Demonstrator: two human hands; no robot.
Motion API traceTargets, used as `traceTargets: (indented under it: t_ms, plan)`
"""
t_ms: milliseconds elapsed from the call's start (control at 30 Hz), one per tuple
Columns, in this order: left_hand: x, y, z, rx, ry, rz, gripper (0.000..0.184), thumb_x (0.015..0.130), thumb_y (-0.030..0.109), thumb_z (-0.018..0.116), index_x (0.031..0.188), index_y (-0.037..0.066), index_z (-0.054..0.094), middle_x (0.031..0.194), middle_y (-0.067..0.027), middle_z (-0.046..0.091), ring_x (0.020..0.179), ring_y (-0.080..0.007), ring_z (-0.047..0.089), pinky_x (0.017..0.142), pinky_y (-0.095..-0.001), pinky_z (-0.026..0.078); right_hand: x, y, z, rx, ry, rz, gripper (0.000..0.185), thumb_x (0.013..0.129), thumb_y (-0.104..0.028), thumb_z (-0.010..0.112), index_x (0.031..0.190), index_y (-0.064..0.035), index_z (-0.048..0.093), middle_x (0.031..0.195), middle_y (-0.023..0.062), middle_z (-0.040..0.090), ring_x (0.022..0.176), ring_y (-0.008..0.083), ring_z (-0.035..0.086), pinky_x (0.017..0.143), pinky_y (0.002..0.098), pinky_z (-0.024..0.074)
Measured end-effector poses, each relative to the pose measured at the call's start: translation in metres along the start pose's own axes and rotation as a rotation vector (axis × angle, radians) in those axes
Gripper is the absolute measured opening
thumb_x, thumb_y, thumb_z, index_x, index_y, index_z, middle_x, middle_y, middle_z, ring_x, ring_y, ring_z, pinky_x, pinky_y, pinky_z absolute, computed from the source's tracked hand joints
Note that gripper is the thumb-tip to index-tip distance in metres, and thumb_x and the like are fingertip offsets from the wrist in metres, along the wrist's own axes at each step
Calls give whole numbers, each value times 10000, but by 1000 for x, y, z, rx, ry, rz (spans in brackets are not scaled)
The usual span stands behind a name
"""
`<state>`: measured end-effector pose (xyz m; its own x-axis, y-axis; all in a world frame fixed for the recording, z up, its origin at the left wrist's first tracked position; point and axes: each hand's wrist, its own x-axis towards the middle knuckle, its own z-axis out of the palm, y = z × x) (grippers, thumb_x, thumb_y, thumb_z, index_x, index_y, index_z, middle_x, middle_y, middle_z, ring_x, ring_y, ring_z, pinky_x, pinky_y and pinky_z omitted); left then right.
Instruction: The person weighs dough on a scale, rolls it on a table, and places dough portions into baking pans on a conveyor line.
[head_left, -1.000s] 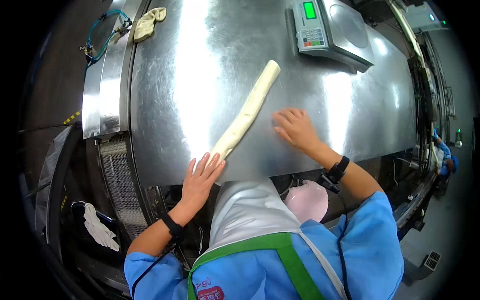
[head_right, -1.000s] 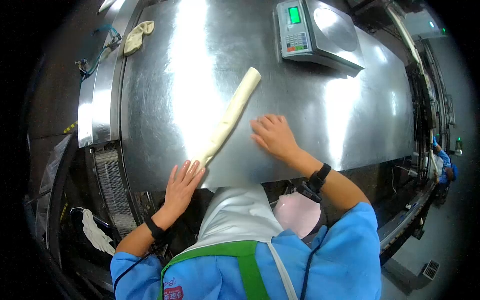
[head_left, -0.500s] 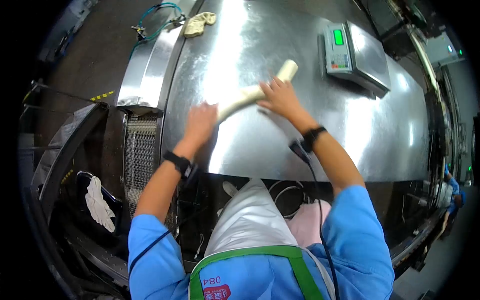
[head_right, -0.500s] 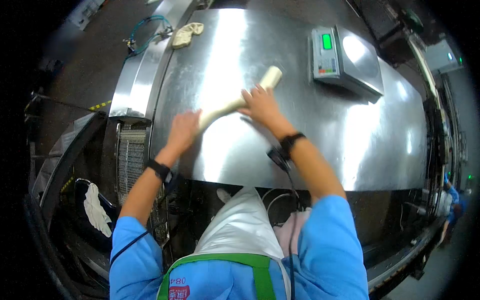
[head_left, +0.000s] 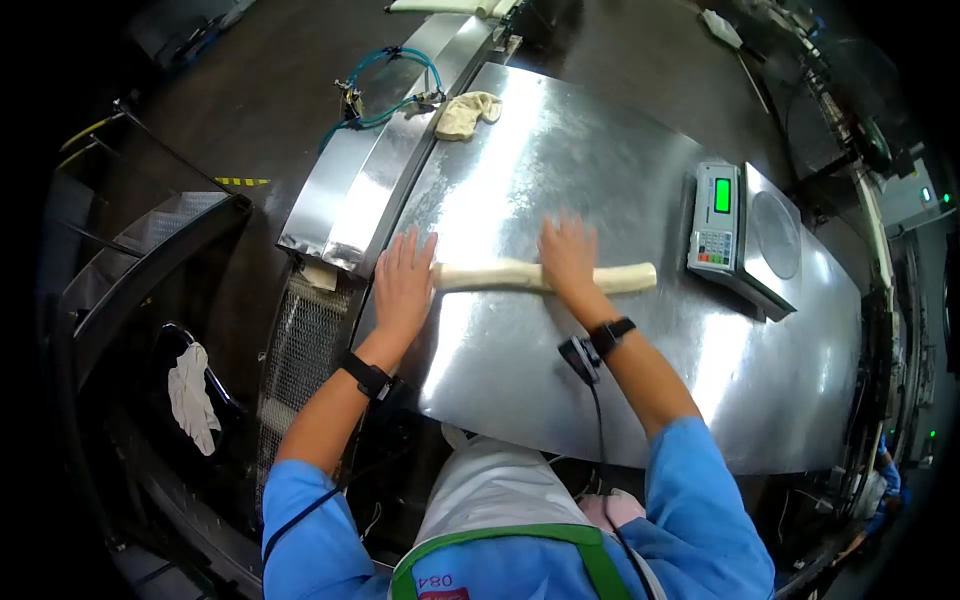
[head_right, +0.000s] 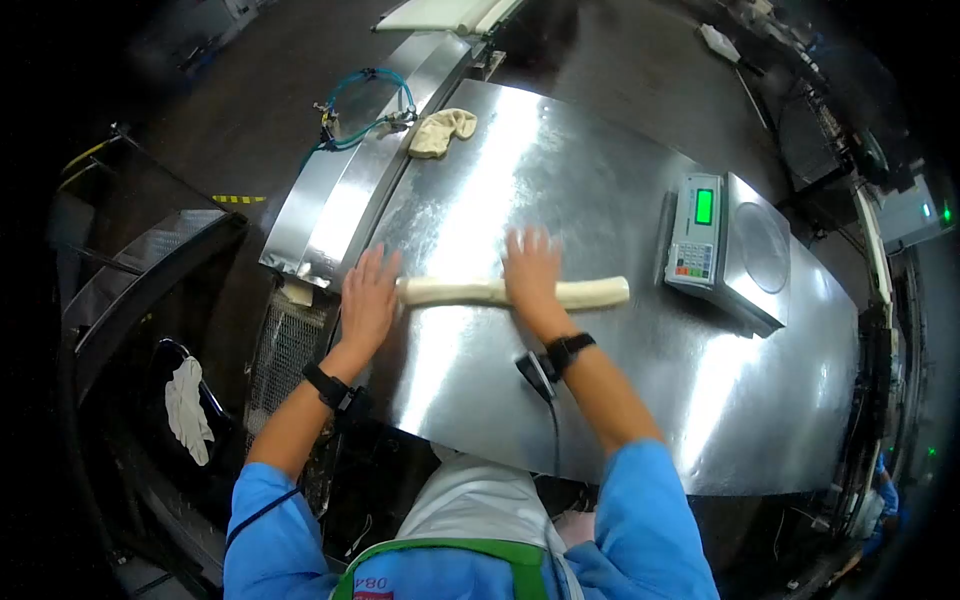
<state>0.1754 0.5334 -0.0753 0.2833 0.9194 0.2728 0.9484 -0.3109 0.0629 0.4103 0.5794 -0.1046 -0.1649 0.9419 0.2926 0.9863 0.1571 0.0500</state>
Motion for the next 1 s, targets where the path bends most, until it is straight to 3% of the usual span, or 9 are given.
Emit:
traceTargets:
  t_ms: [167,233,267,367,433,667,800,933,1000]
  plan:
    - [-13,-2,-47,-162,-37,-157,327,765,170,473,1068,50,461,1173,-109,392,1113,-269,323,888,-367,280,23,-71,2,463,-129,-588,430,744,-320,482,1110,-97,444,1200,132,373,1124,295,315,903,499,222]
    - [-51,-14,-58,-256,-202,-166,260,763,128,469,1011,54,494,1107,-117,442,1088,-272,358,868,-382,297,49,-63,11,415,-371,-468,377,744,-333,486,1021,-76,484,1105,125,441,1082,295,347,905,508,207]
    - [-72,-23,-54,-262,-194,-233,218,751,148,488,937,42,530,1070,-111,468,1055,-272,389,845,-380,320,75,-58,-3,241,-613,-310,500,773,-390,439,1172,-94,373,1167,142,386,1086,278,354,905,497,223]
    - [-125,-57,-51,-274,-201,-495,251,738,172,495,935,20,531,1035,-109,491,1038,-258,396,857,-377,308,117,-32,37,190,-180,-92,464,809,-416,345,1081,-51,432,1107,154,434,1039,308,397,848,480,297]
    - [-149,-78,-46,-258,-191,-610,299,725,183,513,974,18,511,1072,-114,468,1039,-265,387,853,-378,310,131,-26,35,249,-255,42,448,799,-415,362,1051,-54,442,1072,154,452,983,315,429,809,472,328]
    - [-154,-123,-27,33,91,-782,425,697,195,557,1065,22,434,1114,-126,423,1040,-286,367,830,-407,317,59,-50,9,252,-301,-476,402,700,-237,554,1051,-78,442,997,122,471,892,289,447,790,413,336]
    - [-116,-141,-6,-231,201,-781,223,612,167,612,779,38,537,663,-121,550,652,-271,541,609,-382,410,13,-56,-35,334,-292,-768,510,639,-110,591,1117,-97,412,1032,123,453,965,298,414,828,399,328]
    - [-93,-137,40,-460,104,-910,234,680,121,505,895,29,502,875,-139,512,827,-258,490,715,-413,372,-17,-9,-33,272,-307,-591,621,597,-82,618,1164,-80,367,1177,167,374,1078,334,348,907,427,257]
    - [-100,-137,38,-5,134,-753,213,683,93,492,888,36,502,840,-106,505,772,-252,501,674,-391,405,-22,38,9,82,-261,-494,671,570,-79,619,1176,-66,331,1062,176,428,978,336,401,845,420,299]
